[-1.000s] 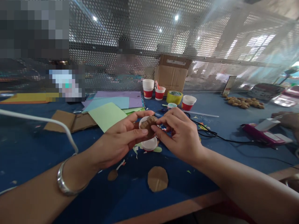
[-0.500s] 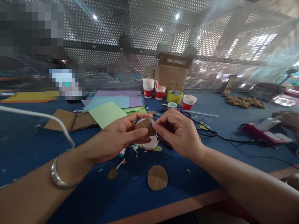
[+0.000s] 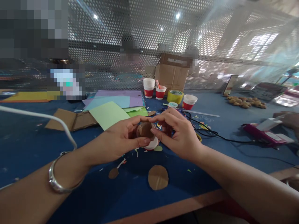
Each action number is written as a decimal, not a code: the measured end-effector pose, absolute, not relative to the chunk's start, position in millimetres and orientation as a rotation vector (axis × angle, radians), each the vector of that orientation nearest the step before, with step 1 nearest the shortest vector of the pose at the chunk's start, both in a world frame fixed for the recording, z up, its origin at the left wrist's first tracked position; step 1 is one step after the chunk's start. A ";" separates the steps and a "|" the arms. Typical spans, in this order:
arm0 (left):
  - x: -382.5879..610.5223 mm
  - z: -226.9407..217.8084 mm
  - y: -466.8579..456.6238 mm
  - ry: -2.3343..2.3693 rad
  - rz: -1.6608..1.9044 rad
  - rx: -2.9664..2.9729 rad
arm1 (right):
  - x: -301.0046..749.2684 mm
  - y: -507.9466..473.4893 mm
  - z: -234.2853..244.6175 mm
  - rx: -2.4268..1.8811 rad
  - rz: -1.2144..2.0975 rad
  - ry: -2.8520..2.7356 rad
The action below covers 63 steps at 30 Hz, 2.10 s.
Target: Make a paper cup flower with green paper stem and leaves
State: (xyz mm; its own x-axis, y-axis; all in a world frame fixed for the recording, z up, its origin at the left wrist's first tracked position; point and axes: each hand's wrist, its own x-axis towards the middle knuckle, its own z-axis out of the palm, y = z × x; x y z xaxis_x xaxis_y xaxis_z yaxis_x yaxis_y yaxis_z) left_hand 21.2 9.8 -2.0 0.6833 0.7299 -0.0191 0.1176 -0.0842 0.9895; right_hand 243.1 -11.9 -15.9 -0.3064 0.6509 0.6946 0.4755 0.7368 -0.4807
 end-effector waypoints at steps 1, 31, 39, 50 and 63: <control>21.3 -1.8 8.9 0.706 0.570 1.594 | 243.1 -11.7 -16.8 -0.848 0.225 -1.984; 13.6 3.3 19.7 1.055 0.756 1.841 | 252.3 -2.7 -9.1 -1.278 0.740 -2.020; 14.6 -0.3 24.0 1.024 0.830 1.636 | 248.8 -8.2 -7.8 -1.743 0.088 -2.566; 20.9 0.4 15.0 0.976 0.952 1.401 | 253.4 -3.9 -7.5 -1.413 0.460 -1.990; 29.5 0.4 11.8 0.943 0.971 1.073 | 237.4 -13.1 -9.4 -0.961 1.154 -1.481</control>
State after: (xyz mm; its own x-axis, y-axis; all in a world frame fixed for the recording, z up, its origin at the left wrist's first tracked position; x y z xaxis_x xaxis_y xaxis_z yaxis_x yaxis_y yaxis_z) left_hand 29.5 11.8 0.4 0.2905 0.9472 -0.1356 -0.1635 0.1888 0.9683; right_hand 237.4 -13.1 -9.4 -0.1984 0.9537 0.2260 0.0139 0.2333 -0.9723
